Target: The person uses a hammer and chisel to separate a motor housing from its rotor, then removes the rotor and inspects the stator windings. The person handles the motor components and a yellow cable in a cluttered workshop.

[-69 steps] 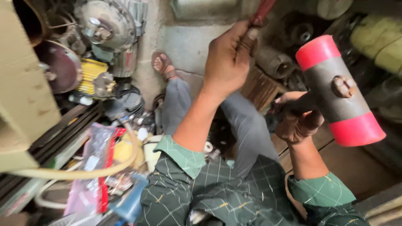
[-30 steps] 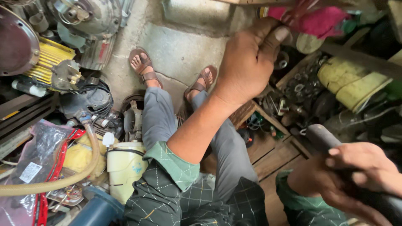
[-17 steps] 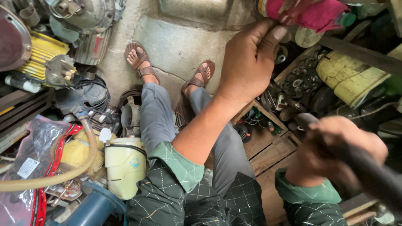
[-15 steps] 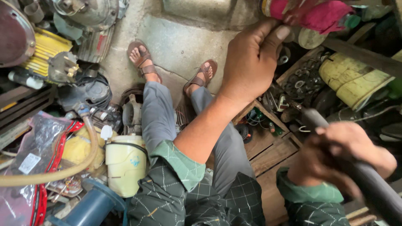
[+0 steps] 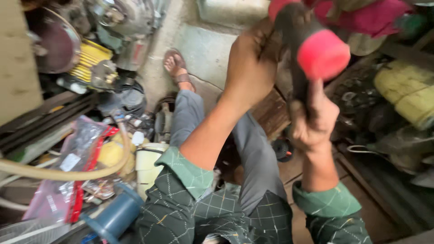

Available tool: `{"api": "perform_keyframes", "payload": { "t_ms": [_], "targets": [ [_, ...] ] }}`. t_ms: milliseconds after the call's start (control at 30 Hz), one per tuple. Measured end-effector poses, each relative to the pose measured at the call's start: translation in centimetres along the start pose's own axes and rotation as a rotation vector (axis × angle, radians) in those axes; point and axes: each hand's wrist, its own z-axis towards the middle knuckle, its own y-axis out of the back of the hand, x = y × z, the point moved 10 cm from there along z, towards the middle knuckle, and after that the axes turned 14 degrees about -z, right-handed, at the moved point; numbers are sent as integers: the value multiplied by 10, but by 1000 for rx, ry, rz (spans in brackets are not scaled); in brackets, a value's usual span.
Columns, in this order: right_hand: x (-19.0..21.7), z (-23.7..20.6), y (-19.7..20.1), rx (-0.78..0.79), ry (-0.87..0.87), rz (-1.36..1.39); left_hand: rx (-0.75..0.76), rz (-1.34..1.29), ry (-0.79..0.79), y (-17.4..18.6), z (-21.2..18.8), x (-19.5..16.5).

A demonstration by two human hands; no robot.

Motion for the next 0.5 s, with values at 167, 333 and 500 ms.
{"api": "perform_keyframes", "payload": {
  "t_ms": [167, 333, 500],
  "targets": [
    [37, -40, -40, -246, -116, 725, 33, 414, -33, 28, -41, -82],
    [50, -47, -121, -351, -519, 1276, 245, 1201, -765, -28, -23, -211],
    [77, -5, -151, -611, -565, 1504, 823, 1478, -659, -91, -25, -150]
  ]
}}
